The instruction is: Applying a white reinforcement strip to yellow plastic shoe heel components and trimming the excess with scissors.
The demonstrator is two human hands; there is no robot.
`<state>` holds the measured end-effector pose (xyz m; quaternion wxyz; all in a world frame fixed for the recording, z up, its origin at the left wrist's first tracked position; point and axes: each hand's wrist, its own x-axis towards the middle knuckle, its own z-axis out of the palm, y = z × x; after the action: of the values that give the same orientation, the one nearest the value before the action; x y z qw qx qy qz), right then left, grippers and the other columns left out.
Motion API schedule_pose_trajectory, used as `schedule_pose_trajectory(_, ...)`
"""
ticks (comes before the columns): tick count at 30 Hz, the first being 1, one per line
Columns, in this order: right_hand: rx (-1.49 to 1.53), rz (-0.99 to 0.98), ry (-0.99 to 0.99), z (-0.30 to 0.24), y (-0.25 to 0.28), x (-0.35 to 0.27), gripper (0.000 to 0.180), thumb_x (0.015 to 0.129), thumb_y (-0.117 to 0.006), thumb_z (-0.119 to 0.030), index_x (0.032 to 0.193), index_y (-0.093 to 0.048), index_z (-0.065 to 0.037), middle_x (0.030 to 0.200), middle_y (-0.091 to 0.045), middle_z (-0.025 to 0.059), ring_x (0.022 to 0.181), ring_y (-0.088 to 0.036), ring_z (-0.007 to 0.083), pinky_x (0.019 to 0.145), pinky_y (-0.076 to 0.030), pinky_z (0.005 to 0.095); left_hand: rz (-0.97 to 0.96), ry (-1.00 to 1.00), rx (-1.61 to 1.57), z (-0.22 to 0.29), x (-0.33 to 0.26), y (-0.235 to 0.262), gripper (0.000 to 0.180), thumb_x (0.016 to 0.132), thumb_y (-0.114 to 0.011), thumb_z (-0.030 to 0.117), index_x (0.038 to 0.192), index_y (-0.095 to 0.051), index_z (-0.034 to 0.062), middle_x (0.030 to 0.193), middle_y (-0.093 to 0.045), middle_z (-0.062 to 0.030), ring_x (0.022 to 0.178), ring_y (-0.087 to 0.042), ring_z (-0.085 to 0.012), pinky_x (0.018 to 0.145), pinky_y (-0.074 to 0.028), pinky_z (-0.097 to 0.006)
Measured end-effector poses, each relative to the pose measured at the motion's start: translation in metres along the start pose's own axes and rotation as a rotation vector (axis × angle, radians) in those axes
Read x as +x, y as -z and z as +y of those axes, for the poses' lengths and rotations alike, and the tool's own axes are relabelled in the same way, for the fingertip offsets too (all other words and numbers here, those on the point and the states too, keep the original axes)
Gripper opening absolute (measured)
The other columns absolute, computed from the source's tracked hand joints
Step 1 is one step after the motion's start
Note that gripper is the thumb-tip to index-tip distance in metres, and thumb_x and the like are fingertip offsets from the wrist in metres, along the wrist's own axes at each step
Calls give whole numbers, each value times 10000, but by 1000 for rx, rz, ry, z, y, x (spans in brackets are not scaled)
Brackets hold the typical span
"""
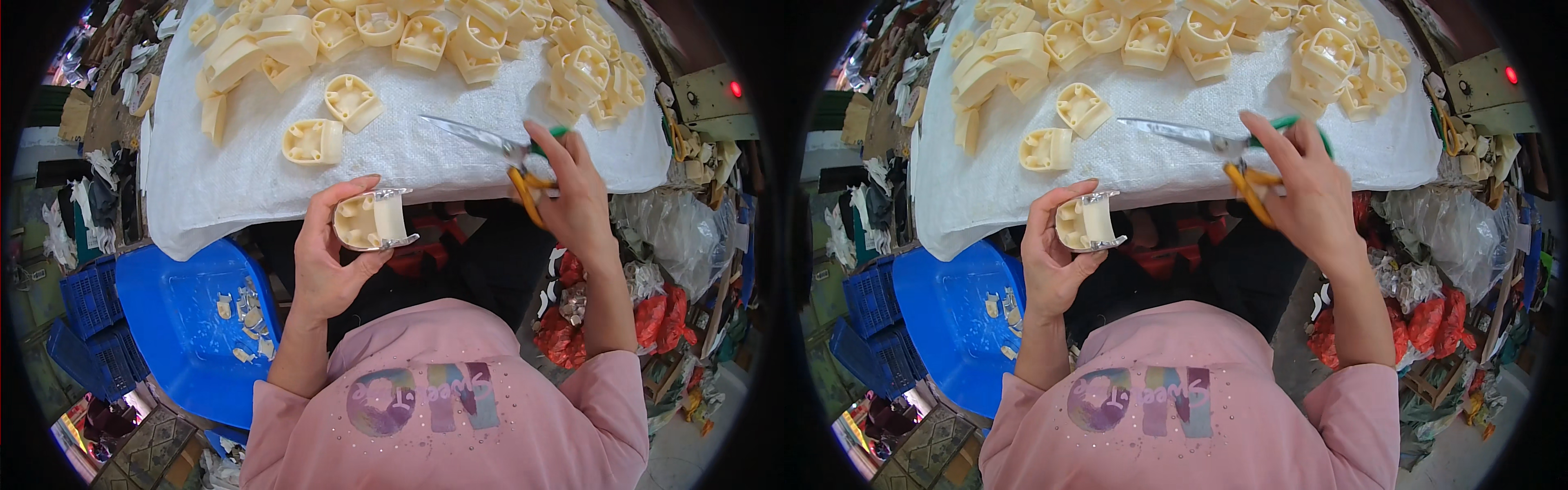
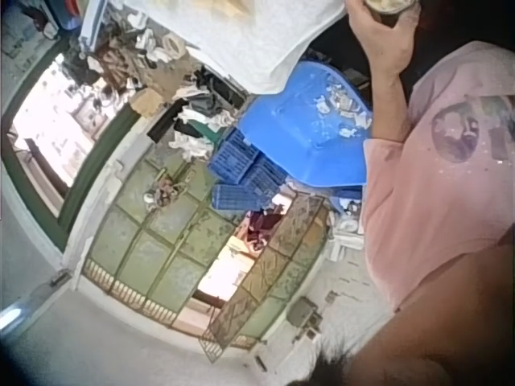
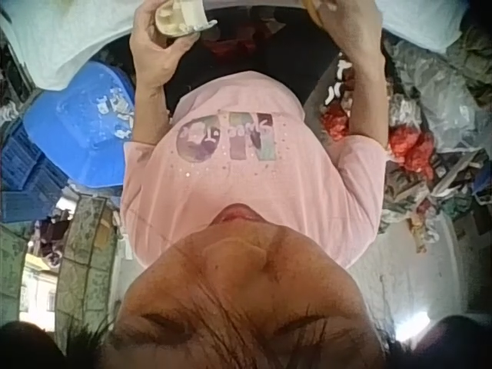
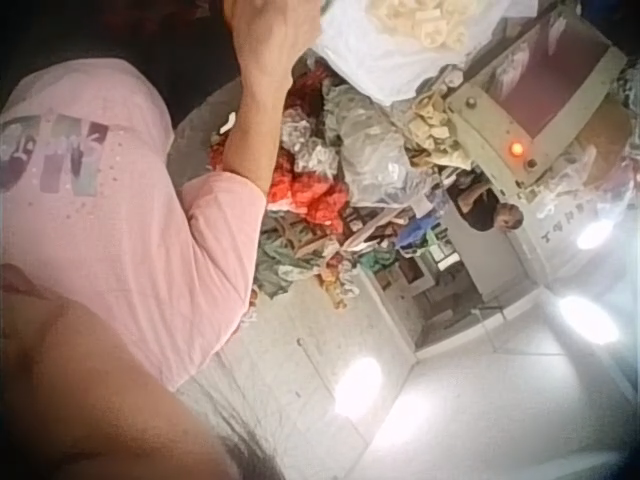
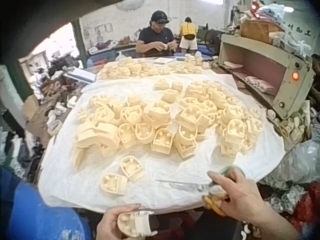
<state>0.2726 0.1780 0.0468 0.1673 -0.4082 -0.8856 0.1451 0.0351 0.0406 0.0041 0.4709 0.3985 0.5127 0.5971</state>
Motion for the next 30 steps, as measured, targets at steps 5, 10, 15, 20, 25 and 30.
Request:
schedule_pose_trajectory(5,668,-440,-54,-13,-3,-42,624,718,-744,-334,1229,-497,-74,901,-506,139,781,-545,335,693,-441,370,26,-146,183,-6,1,-2,622,700,-749,52,1217,-404,11,1263,-486,-173,1142,-499,-215,973,-397,-329)
schedule_pose_trajectory(10,768,-535,20,-18,-13,-54,550,775,-684,-320,1185,-477,-16,942,-577,179,857,-580,372,726,-467,378,8,-218,391,-9,1,-4,626,669,-743,-8,1204,-420,7,1257,-488,-179,1146,-499,-223,978,-393,-334)
schedule_pose_trajectory(15,807,-666,-43,-22,-10,-46,418,799,-645,-231,1120,-487,-14,915,-601,187,835,-589,389,691,-465,383,-2,-325,533,-8,0,-7,611,646,-739,-37,1179,-445,4,1243,-492,-185,1149,-500,-243,980,-391,-345)
schedule_pose_trajectory(20,823,-642,-73,-25,-9,-47,386,818,-635,-233,1104,-488,-19,863,-605,195,783,-594,390,656,-460,370,91,-421,576,-5,3,-12,599,550,-753,-70,1090,-511,21,1126,-576,-220,1026,-580,-326,891,-455,-367)
schedule_pose_trajectory(25,845,-629,-119,-28,-8,-48,385,831,-636,-257,1096,-492,-18,795,-606,191,725,-598,382,613,-450,351,51,-450,626,-7,0,-7,605,583,-744,-66,1127,-493,19,1161,-543,-208,1089,-543,-313,928,-431,-373)
schedule_pose_trajectory(30,847,-716,-164,-30,-5,-41,377,821,-643,-234,1095,-505,-15,749,-604,190,689,-601,378,591,-451,346,-4,-466,609,-11,0,-6,607,642,-742,-41,1176,-462,22,1196,-513,-196,1151,-510,-299,964,-409,-377)
